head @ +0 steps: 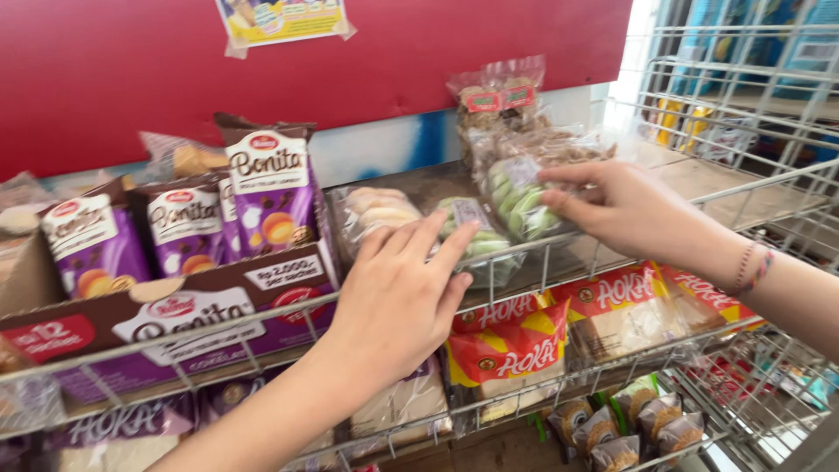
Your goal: The person scans various packaged snacks using a handheld scanner and places them onto shelves in a convenience store.
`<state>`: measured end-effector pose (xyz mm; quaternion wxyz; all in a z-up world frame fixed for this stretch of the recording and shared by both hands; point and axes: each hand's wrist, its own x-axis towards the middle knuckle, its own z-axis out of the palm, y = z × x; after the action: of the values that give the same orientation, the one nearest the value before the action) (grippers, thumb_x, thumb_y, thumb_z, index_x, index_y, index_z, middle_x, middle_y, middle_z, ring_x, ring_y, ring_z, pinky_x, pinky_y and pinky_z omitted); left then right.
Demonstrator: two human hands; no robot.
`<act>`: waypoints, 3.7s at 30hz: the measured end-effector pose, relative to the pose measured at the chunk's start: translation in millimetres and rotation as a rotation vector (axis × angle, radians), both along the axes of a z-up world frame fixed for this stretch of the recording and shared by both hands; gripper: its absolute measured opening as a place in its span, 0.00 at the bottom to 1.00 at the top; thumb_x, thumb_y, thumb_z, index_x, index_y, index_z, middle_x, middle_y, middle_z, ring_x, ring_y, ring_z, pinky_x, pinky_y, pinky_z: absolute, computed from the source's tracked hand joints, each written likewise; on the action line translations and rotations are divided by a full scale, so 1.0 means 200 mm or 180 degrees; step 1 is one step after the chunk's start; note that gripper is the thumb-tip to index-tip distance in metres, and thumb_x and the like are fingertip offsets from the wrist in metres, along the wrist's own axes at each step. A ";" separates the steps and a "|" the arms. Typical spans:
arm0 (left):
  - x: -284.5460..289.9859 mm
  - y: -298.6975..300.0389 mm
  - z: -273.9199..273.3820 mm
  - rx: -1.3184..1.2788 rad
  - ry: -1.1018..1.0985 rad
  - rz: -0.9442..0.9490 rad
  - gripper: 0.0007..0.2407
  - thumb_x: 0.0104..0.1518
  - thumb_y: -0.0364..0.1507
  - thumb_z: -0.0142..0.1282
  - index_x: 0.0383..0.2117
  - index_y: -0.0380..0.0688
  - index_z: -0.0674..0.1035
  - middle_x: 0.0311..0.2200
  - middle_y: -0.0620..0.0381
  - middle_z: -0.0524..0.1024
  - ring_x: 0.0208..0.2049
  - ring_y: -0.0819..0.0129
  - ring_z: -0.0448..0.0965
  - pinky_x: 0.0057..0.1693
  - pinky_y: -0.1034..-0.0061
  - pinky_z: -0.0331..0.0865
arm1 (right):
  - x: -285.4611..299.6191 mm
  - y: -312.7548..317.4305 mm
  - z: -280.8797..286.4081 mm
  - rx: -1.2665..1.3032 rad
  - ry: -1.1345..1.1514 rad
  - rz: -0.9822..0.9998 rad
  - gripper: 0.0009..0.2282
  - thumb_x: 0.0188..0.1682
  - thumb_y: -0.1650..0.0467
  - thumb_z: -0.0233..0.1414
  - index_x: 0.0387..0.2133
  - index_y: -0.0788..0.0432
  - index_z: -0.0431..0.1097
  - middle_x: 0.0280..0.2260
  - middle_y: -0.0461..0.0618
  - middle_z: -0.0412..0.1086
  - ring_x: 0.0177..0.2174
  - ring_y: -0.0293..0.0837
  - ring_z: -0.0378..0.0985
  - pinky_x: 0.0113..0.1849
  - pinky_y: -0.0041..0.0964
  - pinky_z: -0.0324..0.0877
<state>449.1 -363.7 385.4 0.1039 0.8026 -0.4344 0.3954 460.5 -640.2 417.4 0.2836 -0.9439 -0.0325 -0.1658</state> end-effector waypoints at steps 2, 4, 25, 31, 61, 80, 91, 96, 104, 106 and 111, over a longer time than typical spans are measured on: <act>0.00 0.00 0.01 0.0027 0.0040 0.0006 0.19 0.57 0.34 0.55 0.55 0.42 0.76 0.54 0.44 0.74 0.53 0.52 0.74 0.59 0.58 0.60 | 0.00 0.00 0.01 -0.0294 0.0142 -0.0064 0.22 0.55 0.60 0.53 0.62 0.50 0.71 0.26 0.60 0.77 0.23 0.45 0.73 0.29 0.45 0.70; 0.00 -0.01 0.01 0.0061 0.0082 0.0029 0.20 0.57 0.34 0.55 0.56 0.43 0.76 0.54 0.46 0.75 0.54 0.53 0.73 0.60 0.58 0.60 | 0.01 -0.01 0.01 -0.0402 0.0096 0.0378 0.26 0.48 0.56 0.55 0.60 0.49 0.68 0.28 0.56 0.80 0.26 0.43 0.80 0.32 0.43 0.73; -0.02 -0.02 -0.02 -0.0036 -0.0163 0.0203 0.15 0.57 0.38 0.57 0.49 0.54 0.81 0.44 0.63 0.80 0.48 0.62 0.72 0.56 0.59 0.59 | 0.00 -0.08 -0.12 -0.1008 -0.0922 0.0660 0.15 0.53 0.65 0.49 0.49 0.55 0.76 0.46 0.61 0.66 0.40 0.55 0.74 0.47 0.49 0.68; -0.01 0.00 -0.08 -0.0684 -0.0585 -0.0255 0.17 0.55 0.37 0.63 0.50 0.50 0.79 0.54 0.53 0.75 0.58 0.58 0.71 0.72 0.50 0.47 | -0.15 -0.04 -0.33 -0.0995 -0.2627 0.0457 0.11 0.56 0.73 0.58 0.51 0.60 0.72 0.51 0.61 0.64 0.51 0.56 0.68 0.54 0.47 0.67; -2.98 2.37 -1.88 -0.2795 0.0509 0.3513 0.03 0.52 0.20 0.62 0.26 0.42 0.80 0.22 0.59 0.76 0.28 0.65 0.77 0.56 0.61 0.67 | -2.03 3.26 -2.23 0.2789 0.2712 0.4134 0.11 0.50 0.80 0.51 0.46 0.66 0.70 0.41 0.47 0.73 0.44 0.38 0.76 0.47 0.33 0.71; -3.30 4.14 -2.22 -0.3251 0.1892 0.6373 0.08 0.56 0.33 0.60 0.38 0.46 0.84 0.32 0.52 0.84 0.38 0.57 0.82 0.45 0.60 0.74 | -1.83 4.95 -2.36 0.1577 0.3014 0.5446 0.10 0.54 0.78 0.52 0.48 0.65 0.70 0.38 0.44 0.73 0.40 0.32 0.75 0.45 0.27 0.71; -3.43 4.65 -3.61 -0.3092 0.6473 0.5005 0.19 0.51 0.31 0.59 0.47 0.33 0.81 0.54 0.39 0.76 0.54 0.49 0.78 0.59 0.64 0.71 | -2.05 5.62 -2.91 -0.0213 0.3216 0.5825 0.12 0.50 0.72 0.56 0.46 0.61 0.74 0.32 0.47 0.75 0.30 0.37 0.77 0.35 0.32 0.74; -3.44 4.56 -3.72 -0.4264 0.5633 0.5779 0.18 0.50 0.30 0.62 0.46 0.34 0.81 0.52 0.39 0.76 0.54 0.49 0.78 0.57 0.64 0.73 | -2.15 5.72 -3.31 -0.0948 0.3160 0.5581 0.15 0.46 0.67 0.57 0.45 0.62 0.76 0.34 0.55 0.78 0.32 0.46 0.81 0.38 0.39 0.75; -3.17 4.53 -3.67 -0.4808 0.4711 0.4670 0.19 0.49 0.31 0.57 0.50 0.43 0.82 0.47 0.40 0.80 0.49 0.51 0.80 0.56 0.65 0.71 | -2.14 5.72 -3.70 -0.2535 0.2852 0.4900 0.25 0.41 0.61 0.61 0.48 0.66 0.73 0.42 0.66 0.76 0.43 0.60 0.79 0.46 0.47 0.73; -3.07 4.52 -3.67 -0.5061 0.4743 0.4456 0.19 0.51 0.34 0.58 0.50 0.46 0.81 0.46 0.43 0.81 0.47 0.54 0.81 0.54 0.67 0.71 | -2.14 5.71 -3.73 -0.2603 0.2968 0.4828 0.25 0.41 0.60 0.60 0.49 0.65 0.73 0.42 0.66 0.76 0.44 0.60 0.79 0.46 0.47 0.73; -2.94 4.55 -3.74 -0.7318 0.5086 0.3270 0.21 0.47 0.30 0.60 0.52 0.46 0.75 0.42 0.56 0.77 0.41 0.60 0.80 0.44 0.61 0.77 | -2.14 5.75 -3.69 -0.2068 0.3264 0.4882 0.22 0.47 0.66 0.52 0.55 0.60 0.69 0.40 0.64 0.76 0.41 0.57 0.79 0.44 0.46 0.71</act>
<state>-138.8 545.6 -362.5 0.7212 0.3445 0.6003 -0.0277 33.4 510.7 -320.5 0.0204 -0.6565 -0.5544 0.5112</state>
